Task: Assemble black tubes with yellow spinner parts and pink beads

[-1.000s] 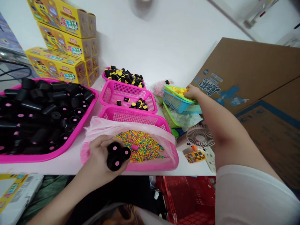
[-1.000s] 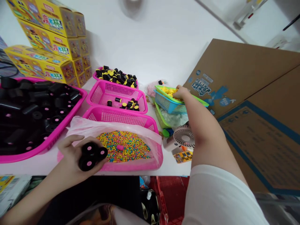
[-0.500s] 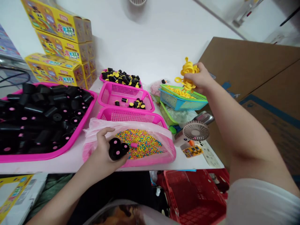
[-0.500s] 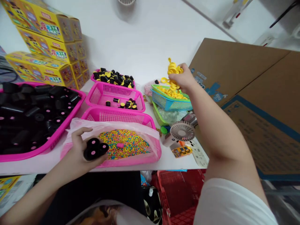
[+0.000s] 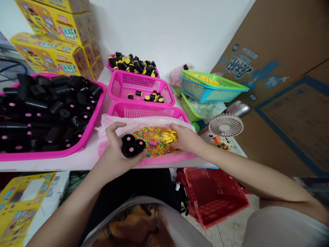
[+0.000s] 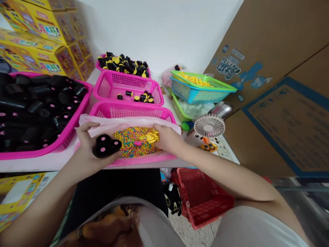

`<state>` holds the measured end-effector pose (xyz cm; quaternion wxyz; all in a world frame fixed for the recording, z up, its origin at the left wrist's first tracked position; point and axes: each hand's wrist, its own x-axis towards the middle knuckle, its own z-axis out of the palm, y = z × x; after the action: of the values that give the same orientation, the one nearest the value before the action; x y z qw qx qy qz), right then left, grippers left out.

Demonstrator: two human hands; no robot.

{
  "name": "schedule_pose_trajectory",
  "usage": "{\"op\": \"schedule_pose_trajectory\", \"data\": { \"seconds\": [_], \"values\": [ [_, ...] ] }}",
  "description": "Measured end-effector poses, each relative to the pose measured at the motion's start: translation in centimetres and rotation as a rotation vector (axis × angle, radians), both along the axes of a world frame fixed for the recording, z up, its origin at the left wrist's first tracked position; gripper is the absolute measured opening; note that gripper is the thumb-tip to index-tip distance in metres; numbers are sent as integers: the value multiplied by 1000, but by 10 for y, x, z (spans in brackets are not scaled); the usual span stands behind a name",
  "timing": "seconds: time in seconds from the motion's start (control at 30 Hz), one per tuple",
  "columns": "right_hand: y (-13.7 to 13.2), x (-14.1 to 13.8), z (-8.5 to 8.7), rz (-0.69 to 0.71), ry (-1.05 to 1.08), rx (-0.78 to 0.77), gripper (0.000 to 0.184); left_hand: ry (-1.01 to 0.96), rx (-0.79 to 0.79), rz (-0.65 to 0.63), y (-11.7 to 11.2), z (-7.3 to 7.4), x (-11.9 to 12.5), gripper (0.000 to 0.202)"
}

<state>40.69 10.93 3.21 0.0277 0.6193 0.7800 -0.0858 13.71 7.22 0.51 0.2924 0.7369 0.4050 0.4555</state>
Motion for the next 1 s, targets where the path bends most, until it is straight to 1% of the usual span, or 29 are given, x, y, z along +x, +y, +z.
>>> {"op": "schedule_pose_trajectory", "data": {
  "seconds": [0.07, 0.23, 0.3, 0.37, 0.43, 0.5, 0.63, 0.73, 0.8, 0.83, 0.9, 1.0],
  "values": [
    [1, 3, -4, -44, -76, 7, 47, 13, -5, 7, -1, -1, -1, 62],
    [-3, 6, -5, -109, -163, 2, 43, 21, 29, 45, -2, -5, -1, 63],
    [-5, 8, -5, -101, -173, -15, 45, 27, 40, 50, -2, -5, -1, 63],
    [-4, 11, -5, -62, -152, -23, 43, 31, 42, 57, -2, -4, 0, 62],
    [-2, 16, -6, -24, -118, -4, 34, 29, 31, 57, -3, -4, 1, 62],
    [-1, 19, -8, -18, -97, 37, 26, 14, 14, 51, -3, -4, 2, 64],
    [-6, 17, -8, -93, -104, 97, 25, -33, 5, 31, -3, -8, 4, 69],
    [-16, 6, 0, -205, -169, 134, 28, -62, 9, 24, -2, -11, 4, 72],
    [-23, -4, 7, -219, -206, 180, 27, -80, 1, 31, -1, -12, 5, 71],
    [-25, -11, 10, -188, -205, 201, 26, -88, -2, 36, -1, -12, 6, 71],
    [-24, -24, 11, -44, -144, 186, 26, -99, 3, 40, -1, -12, 6, 68],
    [-11, -46, 2, 235, -35, -19, 23, -85, 26, 41, 0, -12, 6, 63]
  ]
}}
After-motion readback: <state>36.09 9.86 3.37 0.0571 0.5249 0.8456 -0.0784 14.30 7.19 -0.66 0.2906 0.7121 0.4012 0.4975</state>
